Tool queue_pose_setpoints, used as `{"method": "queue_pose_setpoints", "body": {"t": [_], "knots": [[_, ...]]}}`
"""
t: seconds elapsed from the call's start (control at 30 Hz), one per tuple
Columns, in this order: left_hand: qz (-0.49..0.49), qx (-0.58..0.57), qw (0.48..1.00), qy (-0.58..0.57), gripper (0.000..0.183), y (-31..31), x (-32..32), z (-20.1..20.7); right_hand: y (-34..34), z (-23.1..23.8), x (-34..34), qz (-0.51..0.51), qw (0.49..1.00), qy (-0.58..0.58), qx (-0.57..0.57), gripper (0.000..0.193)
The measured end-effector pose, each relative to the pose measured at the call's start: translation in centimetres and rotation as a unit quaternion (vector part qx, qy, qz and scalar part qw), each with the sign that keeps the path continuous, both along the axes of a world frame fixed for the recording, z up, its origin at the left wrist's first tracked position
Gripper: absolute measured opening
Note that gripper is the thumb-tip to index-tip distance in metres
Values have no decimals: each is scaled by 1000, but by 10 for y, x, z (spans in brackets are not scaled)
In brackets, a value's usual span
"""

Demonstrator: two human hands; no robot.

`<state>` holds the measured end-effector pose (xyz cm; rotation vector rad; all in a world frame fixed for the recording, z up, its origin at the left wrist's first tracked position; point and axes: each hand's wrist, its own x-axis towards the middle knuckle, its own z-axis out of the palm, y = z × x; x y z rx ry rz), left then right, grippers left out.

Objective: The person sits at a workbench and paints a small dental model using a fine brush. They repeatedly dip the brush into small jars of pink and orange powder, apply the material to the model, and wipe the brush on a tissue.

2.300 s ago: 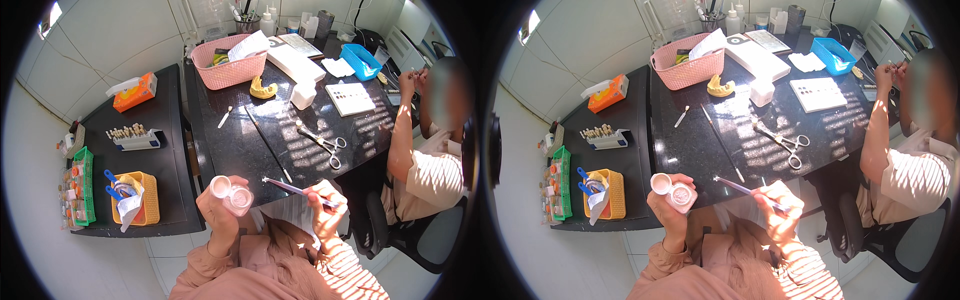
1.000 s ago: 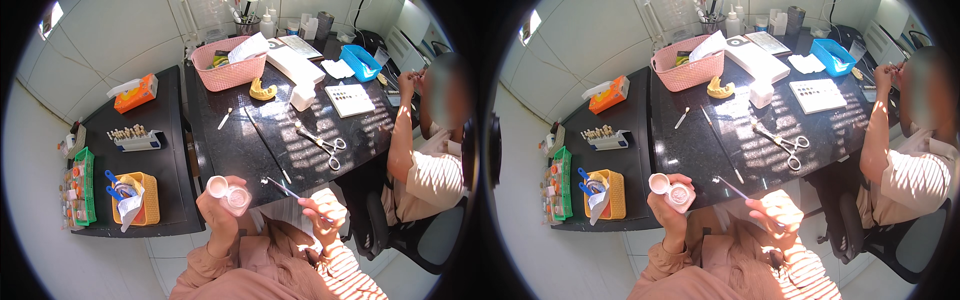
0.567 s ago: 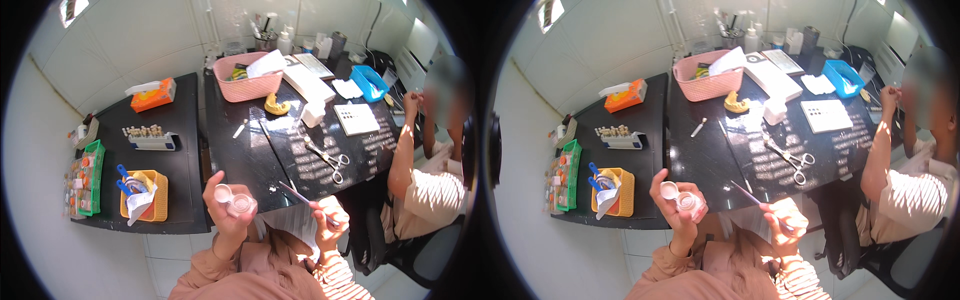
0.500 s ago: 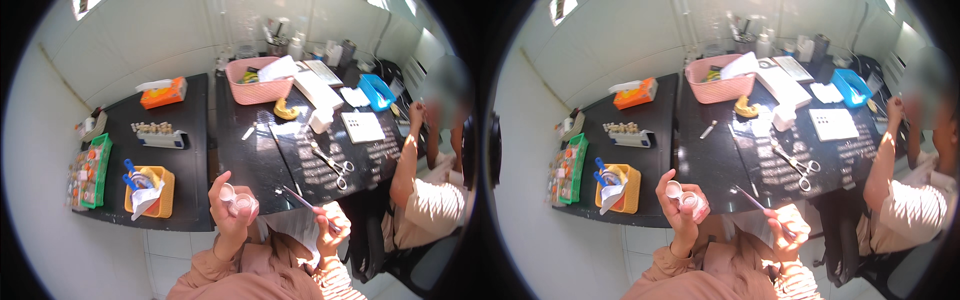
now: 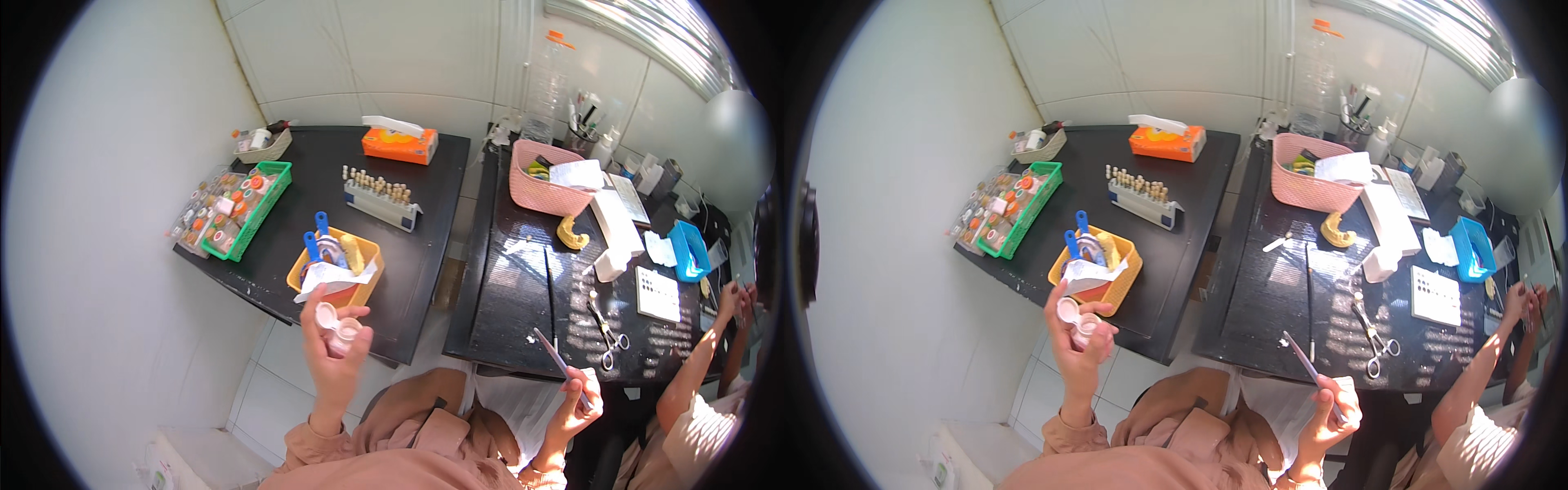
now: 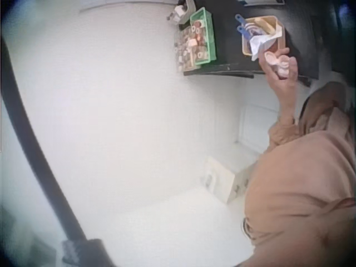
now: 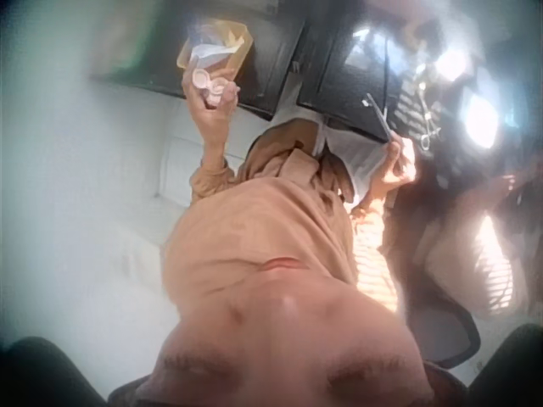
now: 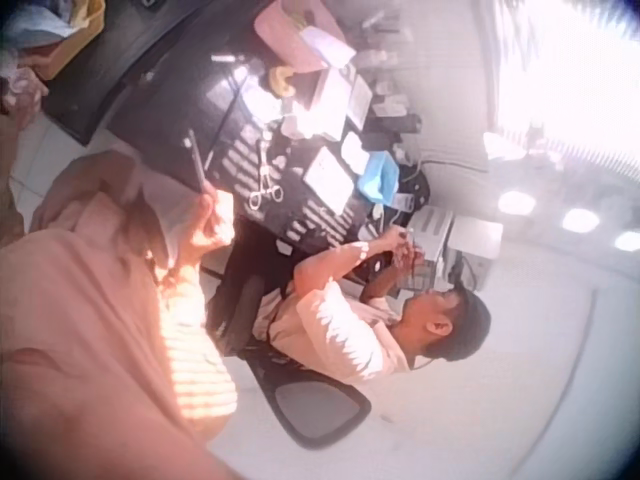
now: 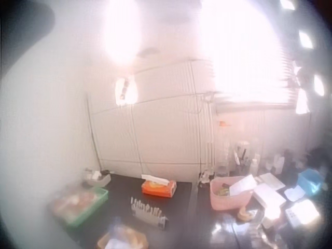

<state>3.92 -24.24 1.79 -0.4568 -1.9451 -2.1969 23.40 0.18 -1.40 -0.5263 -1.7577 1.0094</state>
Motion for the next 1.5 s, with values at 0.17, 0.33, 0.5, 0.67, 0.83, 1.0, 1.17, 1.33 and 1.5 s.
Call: {"method": "queue_pose_setpoints", "body": {"t": [0.17,0.33,0.5,0.67,0.83,1.0,1.17,1.33,1.5], "knots": [[71,-73,994,36,39,-43,-24,1,-7,11,-16,3,1000,13,-11,36],[139,-92,985,48,49,-91,-49,-13,-8,8,-25,0,1000,8,3,34],[169,-56,983,39,49,-126,-74,-8,-11,8,-31,9,1000,3,-8,32],[186,-81,976,81,43,-159,-110,9,-12,8,-38,-2,1000,10,-21,31],[119,-44,990,67,40,-202,-147,15,-13,2,-44,-22,999,17,-31,30],[136,4,989,55,41,-221,-194,14,-10,-6,-42,-32,999,15,-31,31],[139,-42,987,69,42,-196,-251,28,-7,1,-46,-50,998,22,-33,33],[160,-236,958,37,35,-233,-336,9,-9,-2,-52,-38,998,33,-36,31],[191,-300,927,118,34,-222,-355,-24,-16,0,-56,-35,999,18,-31,29]]}}
